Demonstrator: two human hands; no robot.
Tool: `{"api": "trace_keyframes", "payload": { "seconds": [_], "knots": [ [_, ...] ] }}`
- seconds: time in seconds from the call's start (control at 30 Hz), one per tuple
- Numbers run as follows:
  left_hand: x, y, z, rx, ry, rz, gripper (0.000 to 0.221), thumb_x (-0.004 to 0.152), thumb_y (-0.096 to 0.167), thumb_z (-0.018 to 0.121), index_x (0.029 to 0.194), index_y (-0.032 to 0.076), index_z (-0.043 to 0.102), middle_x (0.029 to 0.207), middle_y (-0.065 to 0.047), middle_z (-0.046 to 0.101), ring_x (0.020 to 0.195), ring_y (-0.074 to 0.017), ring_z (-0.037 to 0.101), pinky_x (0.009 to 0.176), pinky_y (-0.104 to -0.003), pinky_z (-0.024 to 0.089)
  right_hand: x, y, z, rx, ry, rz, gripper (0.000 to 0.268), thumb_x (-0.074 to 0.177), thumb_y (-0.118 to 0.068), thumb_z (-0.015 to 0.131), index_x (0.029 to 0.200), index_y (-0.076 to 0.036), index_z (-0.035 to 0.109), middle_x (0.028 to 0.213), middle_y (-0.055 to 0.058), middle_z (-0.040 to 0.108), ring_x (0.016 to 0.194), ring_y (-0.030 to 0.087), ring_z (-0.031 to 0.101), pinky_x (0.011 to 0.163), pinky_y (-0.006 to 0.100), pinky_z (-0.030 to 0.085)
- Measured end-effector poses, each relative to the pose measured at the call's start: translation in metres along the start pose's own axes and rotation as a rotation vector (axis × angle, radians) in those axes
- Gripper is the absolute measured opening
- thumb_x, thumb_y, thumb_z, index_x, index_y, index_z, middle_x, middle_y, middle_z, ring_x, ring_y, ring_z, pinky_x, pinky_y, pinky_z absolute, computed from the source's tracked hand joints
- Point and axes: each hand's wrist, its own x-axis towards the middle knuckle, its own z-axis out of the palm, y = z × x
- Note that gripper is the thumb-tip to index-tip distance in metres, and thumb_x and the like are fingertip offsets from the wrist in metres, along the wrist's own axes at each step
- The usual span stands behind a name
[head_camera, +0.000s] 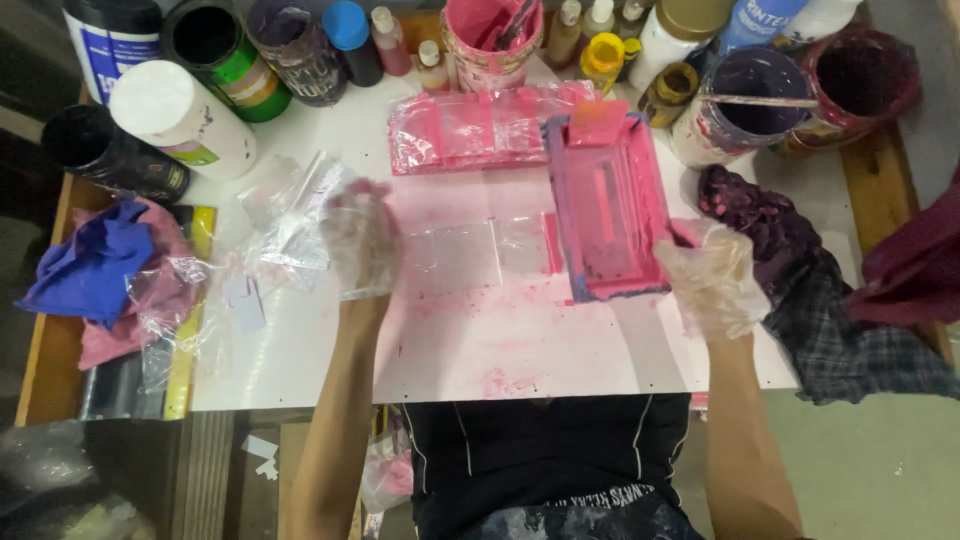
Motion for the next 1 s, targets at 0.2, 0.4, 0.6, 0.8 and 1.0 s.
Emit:
{"api": "trace_keyframes", "payload": {
  "seconds": [0.2, 0.4, 0.6, 0.8, 1.0],
  "knots": [
    [-0.015, 0.002, 0.045, 0.201, -0.484, 0.190, 0.036, 0.084, 0.047, 0.065, 0.117, 0.035, 0.073, 0.116, -0.002, 0.064, 0.098, -0.0358, 0.066, 0.073, -0.053, 0.057, -0.031, 0.007, -0.010, 0.822, -0.891, 0.638, 0.022, 0.097, -0.033, 0.072, 0.115, -0.020, 0.071, 0.081, -0.004, 0.065, 0.067, 0.015, 0.061, 0.057, 0.029, 0.052],
    [-0.025, -0.017, 0.084, -0.010, -0.515, -0.082, 0.021, 0.095, 0.033, 0.066, 0.112, 0.023, 0.061, 0.104, -0.008, 0.067, 0.091, -0.0420, 0.073, 0.069, -0.052, 0.060, -0.175, -0.057, -0.011, 1.202, -1.052, 0.944, 0.027, 0.082, -0.034, 0.095, 0.106, -0.027, 0.083, 0.092, -0.011, 0.075, 0.077, 0.013, 0.073, 0.067, 0.025, 0.062],
    [-0.006, -0.016, 0.080, 0.259, -0.376, 0.262, 0.043, 0.096, 0.040, 0.062, 0.139, 0.042, 0.059, 0.118, 0.005, 0.068, 0.106, -0.0256, 0.064, 0.074, -0.048, 0.057, -0.040, 0.004, 0.001, 1.356, -1.264, 1.058, 0.027, 0.090, -0.031, 0.085, 0.112, -0.017, 0.080, 0.098, 0.001, 0.075, 0.089, 0.025, 0.072, 0.079, 0.034, 0.061],
    [-0.013, 0.068, 0.096, -0.160, 0.013, 0.580, 0.038, 0.094, 0.025, 0.060, 0.131, 0.026, 0.068, 0.130, -0.002, 0.068, 0.124, -0.0268, 0.061, 0.107, -0.047, 0.046, -0.006, 0.021, 0.020, 1.289, -1.485, 1.081, 0.032, 0.090, -0.037, 0.081, 0.114, -0.016, 0.079, 0.100, 0.006, 0.075, 0.093, 0.031, 0.072, 0.078, 0.045, 0.060],
    [-0.003, 0.177, 0.145, -0.181, -0.408, 0.548, 0.056, 0.067, 0.041, 0.084, 0.121, 0.032, 0.073, 0.109, 0.003, 0.074, 0.100, -0.0283, 0.072, 0.080, -0.047, 0.064, -0.027, 0.011, 0.023, 1.310, -1.418, 1.050, 0.040, 0.090, -0.044, 0.086, 0.114, -0.013, 0.079, 0.106, 0.006, 0.075, 0.097, 0.027, 0.072, 0.079, 0.042, 0.061]
  ]
}}
